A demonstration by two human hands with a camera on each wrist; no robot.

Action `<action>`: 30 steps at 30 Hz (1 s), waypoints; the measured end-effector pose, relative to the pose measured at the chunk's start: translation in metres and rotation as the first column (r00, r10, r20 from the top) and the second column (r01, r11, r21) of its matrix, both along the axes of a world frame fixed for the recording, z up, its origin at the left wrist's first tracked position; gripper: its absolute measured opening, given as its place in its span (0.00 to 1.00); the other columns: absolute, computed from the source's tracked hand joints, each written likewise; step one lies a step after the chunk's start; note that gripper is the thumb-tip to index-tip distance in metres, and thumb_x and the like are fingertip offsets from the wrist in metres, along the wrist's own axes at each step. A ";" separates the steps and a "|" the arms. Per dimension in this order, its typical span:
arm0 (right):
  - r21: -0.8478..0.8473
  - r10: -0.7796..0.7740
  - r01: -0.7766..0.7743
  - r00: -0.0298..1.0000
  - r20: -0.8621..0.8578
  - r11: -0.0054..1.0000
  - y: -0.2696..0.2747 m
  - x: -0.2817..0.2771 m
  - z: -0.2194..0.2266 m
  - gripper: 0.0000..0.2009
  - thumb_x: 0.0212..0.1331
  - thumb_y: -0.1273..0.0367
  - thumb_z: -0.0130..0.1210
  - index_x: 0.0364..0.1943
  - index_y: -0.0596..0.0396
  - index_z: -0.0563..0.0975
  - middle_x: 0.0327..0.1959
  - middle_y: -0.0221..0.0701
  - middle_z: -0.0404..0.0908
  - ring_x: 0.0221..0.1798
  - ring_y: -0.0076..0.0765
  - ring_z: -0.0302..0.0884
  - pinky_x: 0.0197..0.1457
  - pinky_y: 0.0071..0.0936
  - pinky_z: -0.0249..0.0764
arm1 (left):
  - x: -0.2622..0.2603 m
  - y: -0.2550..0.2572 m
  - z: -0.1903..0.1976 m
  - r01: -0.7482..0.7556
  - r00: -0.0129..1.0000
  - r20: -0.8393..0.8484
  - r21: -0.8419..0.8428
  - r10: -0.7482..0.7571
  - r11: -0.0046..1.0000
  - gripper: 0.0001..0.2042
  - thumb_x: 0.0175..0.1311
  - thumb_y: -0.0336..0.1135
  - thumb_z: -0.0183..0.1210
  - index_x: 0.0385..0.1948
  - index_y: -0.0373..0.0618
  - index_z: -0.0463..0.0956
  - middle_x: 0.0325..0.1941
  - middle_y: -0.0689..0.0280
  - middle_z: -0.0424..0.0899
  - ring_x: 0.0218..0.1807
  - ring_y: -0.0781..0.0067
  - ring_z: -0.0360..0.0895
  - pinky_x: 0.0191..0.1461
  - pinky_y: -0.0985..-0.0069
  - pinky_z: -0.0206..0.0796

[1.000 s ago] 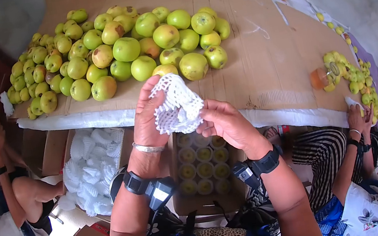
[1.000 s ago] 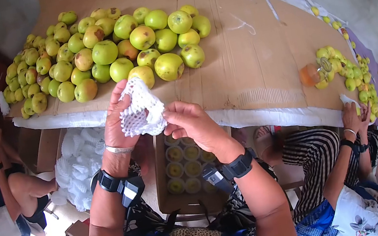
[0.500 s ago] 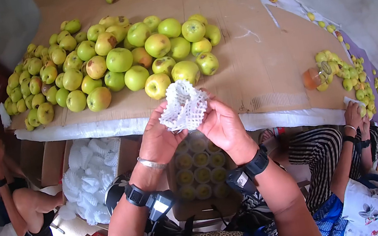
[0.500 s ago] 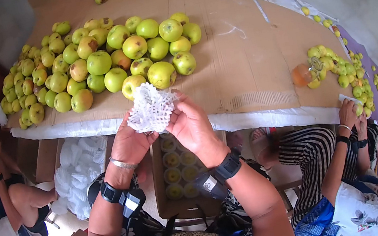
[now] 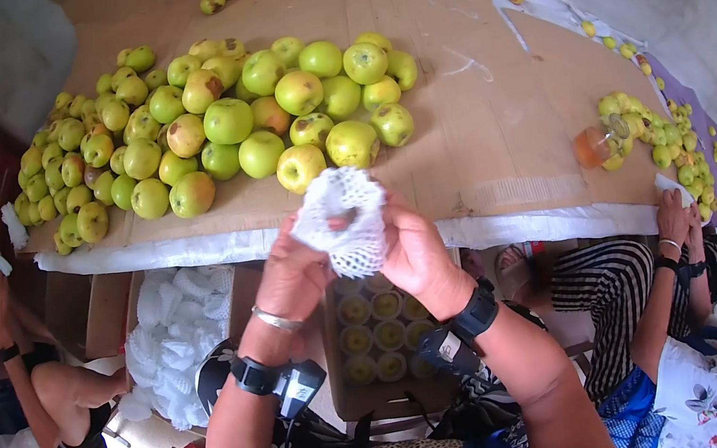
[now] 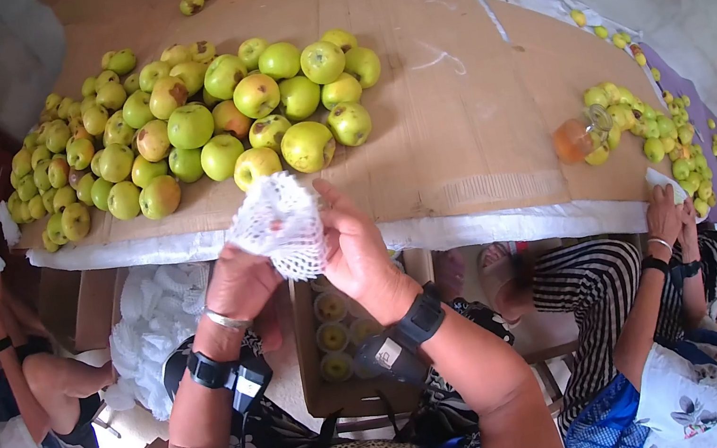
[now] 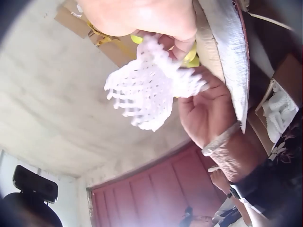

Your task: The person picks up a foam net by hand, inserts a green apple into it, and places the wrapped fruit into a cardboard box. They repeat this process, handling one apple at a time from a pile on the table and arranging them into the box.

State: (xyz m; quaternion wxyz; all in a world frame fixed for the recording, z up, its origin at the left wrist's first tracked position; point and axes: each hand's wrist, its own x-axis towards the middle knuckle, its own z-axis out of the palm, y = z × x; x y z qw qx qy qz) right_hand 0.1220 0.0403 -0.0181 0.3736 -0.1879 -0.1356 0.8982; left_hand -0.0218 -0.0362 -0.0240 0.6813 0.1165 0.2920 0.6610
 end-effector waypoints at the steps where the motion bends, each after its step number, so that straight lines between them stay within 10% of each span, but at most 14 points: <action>1: -0.004 -0.010 0.010 1.000 -0.013 1.000 0.001 0.001 -0.002 0.20 0.56 0.77 0.45 0.56 0.57 0.63 0.49 0.39 0.72 0.48 0.36 0.75 0.51 0.34 0.73 | 0.005 0.000 0.006 0.097 0.993 -0.066 0.007 -0.096 0.995 0.30 0.50 0.18 0.51 0.59 0.50 0.58 0.56 0.64 0.69 0.56 0.69 0.68 0.53 0.69 0.67; 3: 0.028 -0.079 0.078 0.996 0.047 0.997 -0.001 0.001 0.007 0.20 0.55 0.77 0.45 0.55 0.57 0.64 0.48 0.36 0.73 0.45 0.34 0.76 0.49 0.31 0.75 | 0.009 -0.005 0.011 0.058 0.983 -0.178 0.069 -0.045 0.996 0.34 0.49 0.19 0.52 0.62 0.50 0.54 0.57 0.64 0.67 0.58 0.69 0.66 0.56 0.69 0.64; 6: 0.091 0.084 -0.055 0.929 -0.360 0.994 0.010 0.008 -0.016 0.18 0.56 0.76 0.45 0.53 0.58 0.65 0.46 0.34 0.74 0.45 0.32 0.76 0.49 0.29 0.75 | 0.003 -0.008 0.026 0.079 0.857 -0.515 0.144 0.006 0.986 0.41 0.44 0.24 0.59 0.65 0.50 0.48 0.61 0.60 0.62 0.62 0.64 0.61 0.64 0.66 0.54; 12: 0.066 0.020 -0.029 0.991 0.134 0.997 -0.011 0.000 0.004 0.14 0.57 0.77 0.43 0.48 0.60 0.68 0.43 0.34 0.75 0.43 0.29 0.76 0.46 0.25 0.75 | -0.008 -0.007 0.028 0.132 0.233 -0.937 0.295 0.259 0.946 0.41 0.36 0.37 0.72 0.59 0.48 0.61 0.62 0.56 0.62 0.65 0.61 0.57 0.67 0.63 0.48; 16: 0.053 0.154 -0.164 0.974 0.166 0.985 -0.017 -0.003 0.005 0.13 0.58 0.77 0.45 0.49 0.59 0.68 0.44 0.34 0.75 0.43 0.29 0.76 0.45 0.25 0.75 | -0.005 -0.011 0.027 -0.055 0.694 -0.680 0.277 0.236 0.959 0.19 0.45 0.29 0.68 0.41 0.43 0.72 0.57 0.59 0.69 0.56 0.69 0.70 0.55 0.73 0.64; 19: 0.095 0.253 -0.268 0.956 0.149 0.959 -0.011 0.000 0.000 0.14 0.58 0.74 0.47 0.50 0.57 0.68 0.46 0.34 0.74 0.46 0.29 0.75 0.47 0.27 0.74 | -0.012 -0.014 0.029 -0.149 0.597 -0.744 0.266 0.301 0.952 0.09 0.52 0.24 0.62 0.33 0.42 0.72 0.41 0.67 0.79 0.40 0.82 0.74 0.45 0.82 0.66; 22: 0.814 -0.538 -0.107 0.700 0.470 0.571 0.015 0.000 0.004 0.20 0.54 0.72 0.53 0.52 0.56 0.66 0.49 0.38 0.72 0.51 0.37 0.71 0.52 0.35 0.70 | -0.016 -0.010 0.038 -0.446 0.511 -0.680 0.314 0.526 0.838 0.10 0.56 0.28 0.59 0.40 0.39 0.74 0.38 0.70 0.79 0.37 0.85 0.72 0.43 0.83 0.66; 24: 0.870 -0.862 -0.472 0.372 0.345 0.144 0.040 0.012 0.020 0.28 0.48 0.68 0.60 0.55 0.55 0.64 0.53 0.42 0.69 0.56 0.46 0.65 0.59 0.41 0.61 | -0.028 -0.004 0.034 -0.543 0.529 -0.567 0.345 0.631 0.765 0.15 0.61 0.30 0.54 0.48 0.34 0.71 0.43 0.66 0.77 0.43 0.79 0.73 0.47 0.79 0.67; 26: 0.852 -0.912 -0.523 0.342 0.226 0.015 0.062 0.013 0.006 0.34 0.40 0.63 0.64 0.55 0.54 0.65 0.57 0.42 0.64 0.61 0.50 0.59 0.61 0.46 0.55 | -0.041 -0.002 0.025 -0.539 0.488 -0.615 0.345 0.619 0.768 0.14 0.62 0.30 0.53 0.47 0.31 0.71 0.44 0.64 0.77 0.45 0.78 0.74 0.47 0.77 0.68; 30: 0.606 -0.971 -0.792 0.084 0.223 0.071 0.075 0.001 0.001 0.38 0.36 0.56 0.67 0.56 0.52 0.66 0.65 0.42 0.53 0.68 0.48 0.45 0.63 0.56 0.46 | -0.026 0.006 0.036 -0.509 0.684 -0.469 0.240 0.558 0.826 0.14 0.60 0.28 0.55 0.46 0.33 0.72 0.43 0.63 0.78 0.40 0.76 0.77 0.43 0.79 0.70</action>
